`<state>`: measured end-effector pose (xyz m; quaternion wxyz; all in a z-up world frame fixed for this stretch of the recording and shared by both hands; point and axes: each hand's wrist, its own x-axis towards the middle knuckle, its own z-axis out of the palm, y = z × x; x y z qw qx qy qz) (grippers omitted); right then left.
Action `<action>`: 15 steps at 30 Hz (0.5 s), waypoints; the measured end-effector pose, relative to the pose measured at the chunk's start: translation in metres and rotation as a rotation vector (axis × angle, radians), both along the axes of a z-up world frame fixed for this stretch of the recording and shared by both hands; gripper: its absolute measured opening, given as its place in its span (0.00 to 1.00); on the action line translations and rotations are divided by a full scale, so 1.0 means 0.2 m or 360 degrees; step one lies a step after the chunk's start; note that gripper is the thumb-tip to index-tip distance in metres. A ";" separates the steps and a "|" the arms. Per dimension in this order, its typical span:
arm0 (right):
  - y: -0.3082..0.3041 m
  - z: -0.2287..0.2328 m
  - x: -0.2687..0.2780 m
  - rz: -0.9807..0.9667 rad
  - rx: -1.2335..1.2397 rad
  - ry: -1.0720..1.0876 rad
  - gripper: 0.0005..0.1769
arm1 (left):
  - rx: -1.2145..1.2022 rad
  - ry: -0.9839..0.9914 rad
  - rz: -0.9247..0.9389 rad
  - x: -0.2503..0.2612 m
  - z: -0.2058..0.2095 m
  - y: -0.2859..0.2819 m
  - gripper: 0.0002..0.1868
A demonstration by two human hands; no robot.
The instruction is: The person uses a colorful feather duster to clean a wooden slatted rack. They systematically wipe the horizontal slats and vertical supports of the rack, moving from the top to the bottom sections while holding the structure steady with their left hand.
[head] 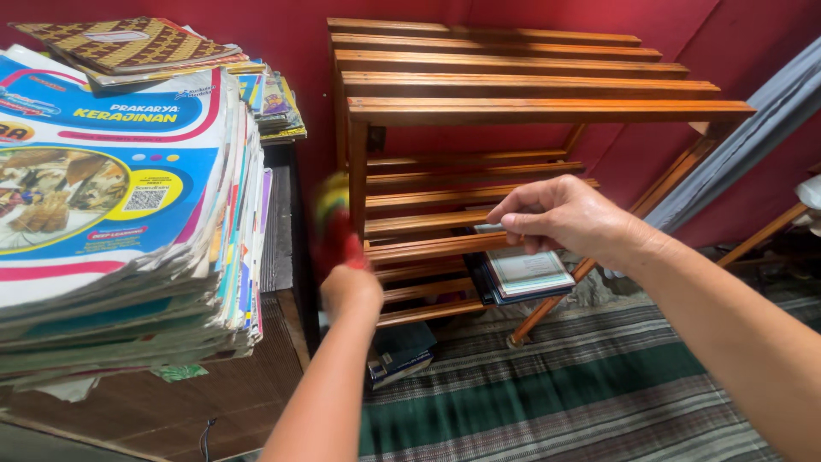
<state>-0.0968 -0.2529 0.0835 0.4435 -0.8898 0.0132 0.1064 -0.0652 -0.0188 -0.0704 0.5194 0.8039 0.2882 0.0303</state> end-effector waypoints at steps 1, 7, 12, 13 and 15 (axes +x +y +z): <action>-0.01 -0.01 0.00 0.0034 0.0047 0.0021 0.14 | -0.0039 0.0193 -0.0011 -0.02 0.00 0.01 0.27; -0.03 0.05 -0.01 -0.0091 -0.0059 -0.0062 0.14 | 0.0069 -0.0649 0.0034 -0.12 0.02 -0.09 0.14; -0.08 0.02 0.03 -0.0028 -0.0211 -0.0140 0.13 | 0.0004 -0.0073 0.0005 -0.08 -0.09 0.04 0.14; -0.10 0.02 0.05 -0.0010 -0.0215 -0.0217 0.13 | -0.0133 -0.0092 0.0002 -0.08 -0.07 0.06 0.17; -0.16 0.05 0.10 -0.0120 -0.0245 -0.0398 0.15 | 0.0413 -0.0781 0.0103 -0.07 -0.03 -0.01 0.13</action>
